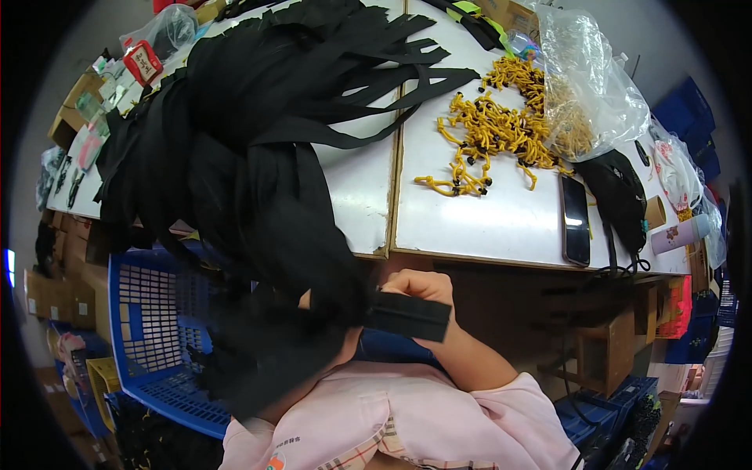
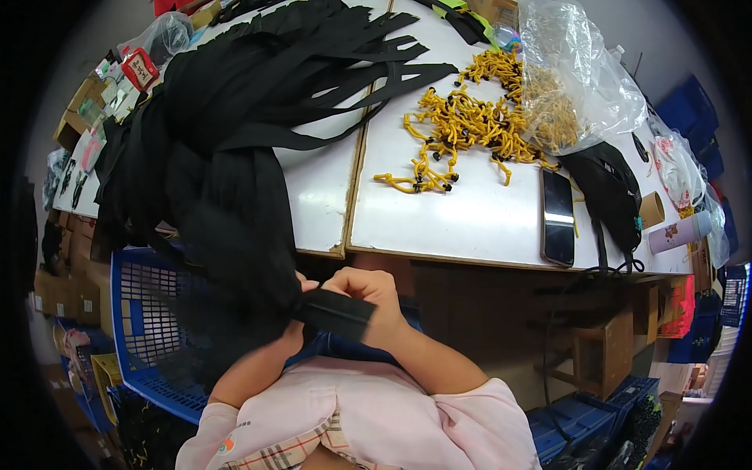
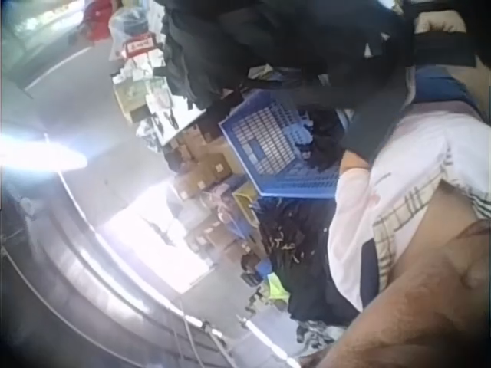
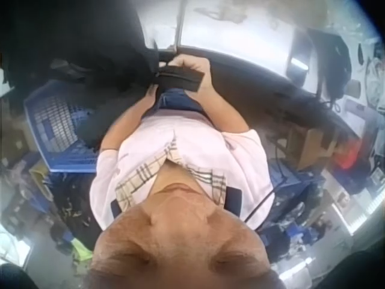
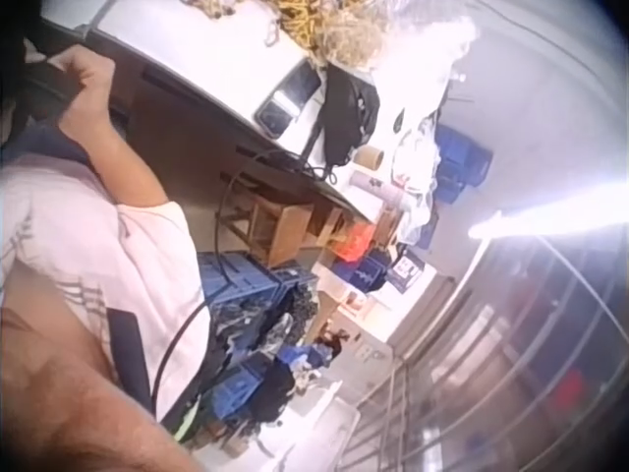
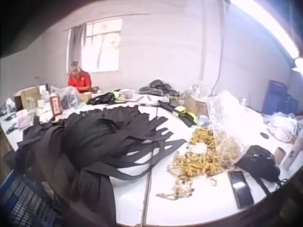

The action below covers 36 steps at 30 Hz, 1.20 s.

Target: Attaching yellow cord locks or toggles to black fabric straps at a workbench.

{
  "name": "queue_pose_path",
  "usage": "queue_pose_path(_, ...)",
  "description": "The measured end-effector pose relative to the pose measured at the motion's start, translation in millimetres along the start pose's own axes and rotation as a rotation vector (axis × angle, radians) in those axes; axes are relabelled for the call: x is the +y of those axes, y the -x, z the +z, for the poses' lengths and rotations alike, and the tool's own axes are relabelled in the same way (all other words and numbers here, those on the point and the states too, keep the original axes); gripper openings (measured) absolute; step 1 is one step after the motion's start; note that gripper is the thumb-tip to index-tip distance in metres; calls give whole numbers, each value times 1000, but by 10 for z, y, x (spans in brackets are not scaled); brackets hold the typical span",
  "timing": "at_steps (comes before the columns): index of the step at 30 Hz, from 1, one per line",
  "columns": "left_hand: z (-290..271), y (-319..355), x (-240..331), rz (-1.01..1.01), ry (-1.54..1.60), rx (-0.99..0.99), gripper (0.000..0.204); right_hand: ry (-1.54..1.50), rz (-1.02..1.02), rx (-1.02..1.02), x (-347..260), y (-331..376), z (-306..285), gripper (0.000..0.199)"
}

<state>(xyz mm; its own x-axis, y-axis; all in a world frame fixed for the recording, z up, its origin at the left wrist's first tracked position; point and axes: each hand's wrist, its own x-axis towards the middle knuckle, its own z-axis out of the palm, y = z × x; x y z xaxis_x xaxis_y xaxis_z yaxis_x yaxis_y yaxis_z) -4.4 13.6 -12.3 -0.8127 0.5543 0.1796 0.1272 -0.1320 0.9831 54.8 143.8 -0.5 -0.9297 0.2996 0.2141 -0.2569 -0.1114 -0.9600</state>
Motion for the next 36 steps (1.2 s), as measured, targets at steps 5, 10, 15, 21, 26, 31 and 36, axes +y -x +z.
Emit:
queue_pose_path(5, 3, -167, 117, 421, -182, -150, 27, -453, 501, 72, 56, -11, -68, 13)
queue_pose_path(10, -29, -144, -170, 270, -279, -228, 20, -196, 292, 4, -29, -55, -155, 6)
queue_pose_path(15, 97, -168, 103, -482, 465, 134, 23, 1446, -249, 455, -9, -601, -734, 12)
queue_pose_path(21, 155, -174, 158, -455, 501, 133, 25, 1453, -292, 422, 1, -535, -774, 12)
queue_pose_path(26, 123, -117, 85, -361, 343, 138, 28, 96, 104, 131, -139, -163, -244, 13)
queue_pose_path(31, 108, -115, 85, -277, 224, 5, 29, 142, -80, -71, -162, -111, -227, 17)
queue_pose_path(36, 120, -127, 129, -207, 224, -50, 26, -1, -58, -45, -144, -102, -194, 20)
